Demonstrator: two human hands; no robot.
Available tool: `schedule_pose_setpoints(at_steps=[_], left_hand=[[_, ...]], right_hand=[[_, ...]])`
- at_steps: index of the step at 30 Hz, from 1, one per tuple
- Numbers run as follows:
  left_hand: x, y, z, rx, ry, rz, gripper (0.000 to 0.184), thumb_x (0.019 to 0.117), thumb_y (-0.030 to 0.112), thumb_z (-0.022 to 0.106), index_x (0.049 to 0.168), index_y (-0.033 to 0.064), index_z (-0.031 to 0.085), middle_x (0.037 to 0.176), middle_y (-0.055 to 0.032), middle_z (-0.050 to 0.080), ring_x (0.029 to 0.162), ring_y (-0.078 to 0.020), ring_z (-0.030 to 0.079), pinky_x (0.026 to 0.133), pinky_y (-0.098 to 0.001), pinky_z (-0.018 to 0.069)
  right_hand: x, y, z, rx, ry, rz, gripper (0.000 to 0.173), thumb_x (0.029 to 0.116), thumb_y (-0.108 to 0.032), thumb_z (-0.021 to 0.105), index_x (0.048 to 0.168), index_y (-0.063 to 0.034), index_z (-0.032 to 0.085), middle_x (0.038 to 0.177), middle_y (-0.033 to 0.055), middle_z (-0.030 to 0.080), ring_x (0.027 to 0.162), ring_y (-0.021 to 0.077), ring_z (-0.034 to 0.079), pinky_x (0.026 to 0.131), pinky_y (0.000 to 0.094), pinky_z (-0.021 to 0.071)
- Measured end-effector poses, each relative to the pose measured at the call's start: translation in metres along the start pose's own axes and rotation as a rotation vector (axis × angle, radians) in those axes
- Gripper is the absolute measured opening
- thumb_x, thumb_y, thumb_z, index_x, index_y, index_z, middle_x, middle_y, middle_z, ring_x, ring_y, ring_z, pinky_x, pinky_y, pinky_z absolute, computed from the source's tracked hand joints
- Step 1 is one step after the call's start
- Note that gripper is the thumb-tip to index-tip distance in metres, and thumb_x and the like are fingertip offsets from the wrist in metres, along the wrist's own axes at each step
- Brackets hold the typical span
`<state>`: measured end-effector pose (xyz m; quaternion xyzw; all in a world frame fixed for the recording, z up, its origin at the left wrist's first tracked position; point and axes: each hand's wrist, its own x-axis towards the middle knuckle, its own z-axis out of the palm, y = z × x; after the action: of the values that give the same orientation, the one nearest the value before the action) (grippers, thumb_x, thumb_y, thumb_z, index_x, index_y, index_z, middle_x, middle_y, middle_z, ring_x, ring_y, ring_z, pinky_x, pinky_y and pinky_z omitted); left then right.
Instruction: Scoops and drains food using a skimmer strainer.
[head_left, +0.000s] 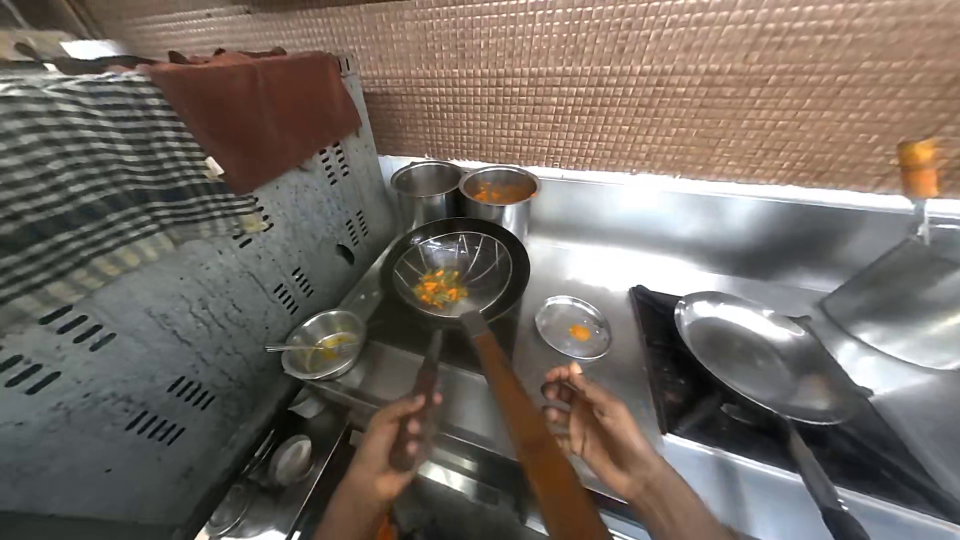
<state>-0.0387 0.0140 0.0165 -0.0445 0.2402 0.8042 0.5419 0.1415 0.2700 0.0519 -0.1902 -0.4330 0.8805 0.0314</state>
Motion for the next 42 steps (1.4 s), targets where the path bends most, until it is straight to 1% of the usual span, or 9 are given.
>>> schedule_pose_setpoints(at_steps=[4,7,11,13,15,20,29,36,42], left_hand=[[0.000,-0.003,0.010,0.144,0.144,0.048,0.030,0.1048,0.016,0.043,0.129,0.0034,0.054,0.094,-0.0089,0.063,0.049,-0.0064,0.054,0.040,-0.0179,0.0478],[-0.008,0.008,0.022,0.268,0.284,0.069,0.022,0.1066,0.018,0.043,0.116,0.0035,0.057,0.083,-0.0083,0.063,0.047,-0.0070,0.053,0.039,-0.0189,0.0460],[-0.041,0.058,0.010,0.338,0.030,0.195,0.041,0.0922,0.020,0.053,0.129,0.0005,0.058,0.117,-0.0200,0.067,0.069,-0.0145,0.067,0.048,-0.0223,0.0529],[-0.053,0.083,0.006,0.287,-0.027,0.337,0.051,0.0840,0.023,0.063,0.130,-0.0005,0.061,0.130,-0.0264,0.063,0.101,-0.0318,0.072,0.071,-0.0369,0.0637],[-0.063,0.094,0.002,0.198,-0.041,0.493,0.049,0.0884,0.021,0.056,0.131,-0.0028,0.060,0.139,-0.0303,0.056,0.122,-0.0455,0.062,0.096,-0.0547,0.0579],[-0.058,0.120,-0.006,0.280,0.287,0.821,0.034,0.1067,0.016,0.037,0.120,-0.0031,0.062,0.121,-0.0242,0.069,0.101,-0.0344,0.073,0.082,-0.0443,0.0632],[-0.046,0.127,-0.010,0.193,0.498,0.811,0.033,0.1065,0.017,0.038,0.119,-0.0034,0.061,0.114,-0.0218,0.071,0.093,-0.0298,0.073,0.078,-0.0389,0.0625],[-0.044,0.028,0.006,0.210,0.530,0.739,0.037,0.1073,0.018,0.035,0.127,0.0008,0.061,0.111,-0.0171,0.071,0.085,-0.0246,0.073,0.072,-0.0358,0.0615],[-0.032,-0.029,0.016,0.110,0.560,0.686,0.034,0.1044,0.010,0.040,0.135,0.0037,0.055,0.112,-0.0205,0.070,0.088,-0.0303,0.074,0.072,-0.0411,0.0631]], right_hand=[[0.015,0.021,0.043,0.315,-0.298,0.235,0.077,0.0909,-0.071,0.055,0.142,-0.0134,0.050,0.135,0.0188,0.063,0.119,0.0416,0.064,0.092,0.0630,0.0553],[0.029,0.017,0.093,0.516,-0.299,0.202,0.031,0.0926,-0.019,0.059,0.118,-0.0025,0.057,0.100,0.0144,0.067,0.079,0.0252,0.070,0.067,0.0423,0.0633],[0.036,0.034,0.110,0.406,-0.245,0.202,0.037,0.0836,0.001,0.055,0.119,-0.0069,0.051,0.086,0.0083,0.061,0.063,0.0196,0.065,0.052,0.0385,0.0606],[0.045,0.047,0.108,0.344,-0.242,0.160,0.047,0.0820,0.004,0.056,0.126,-0.0093,0.047,0.086,0.0073,0.060,0.059,0.0186,0.063,0.047,0.0375,0.0587],[0.059,0.059,0.106,0.317,-0.251,0.147,0.055,0.0803,0.005,0.057,0.132,-0.0105,0.044,0.086,0.0078,0.059,0.057,0.0185,0.062,0.045,0.0369,0.0573],[0.098,0.042,0.070,0.162,-0.308,0.159,0.059,0.0803,-0.002,0.062,0.135,-0.0137,0.044,0.086,0.0062,0.057,0.055,0.0154,0.058,0.045,0.0329,0.0555],[0.166,-0.043,-0.050,-0.057,-0.690,0.331,0.056,0.0860,-0.019,0.065,0.140,-0.0136,0.052,0.090,0.0046,0.063,0.055,0.0118,0.061,0.043,0.0258,0.0547],[0.154,-0.053,-0.069,-0.257,-0.608,0.345,0.051,0.0999,-0.042,0.050,0.145,-0.0174,0.055,0.097,0.0069,0.069,0.052,0.0107,0.060,0.043,0.0251,0.0534],[0.136,-0.037,-0.058,-0.209,-0.501,0.373,0.047,0.0990,-0.035,0.052,0.140,-0.0115,0.055,0.089,0.0065,0.067,0.055,0.0119,0.062,0.045,0.0258,0.0552]])
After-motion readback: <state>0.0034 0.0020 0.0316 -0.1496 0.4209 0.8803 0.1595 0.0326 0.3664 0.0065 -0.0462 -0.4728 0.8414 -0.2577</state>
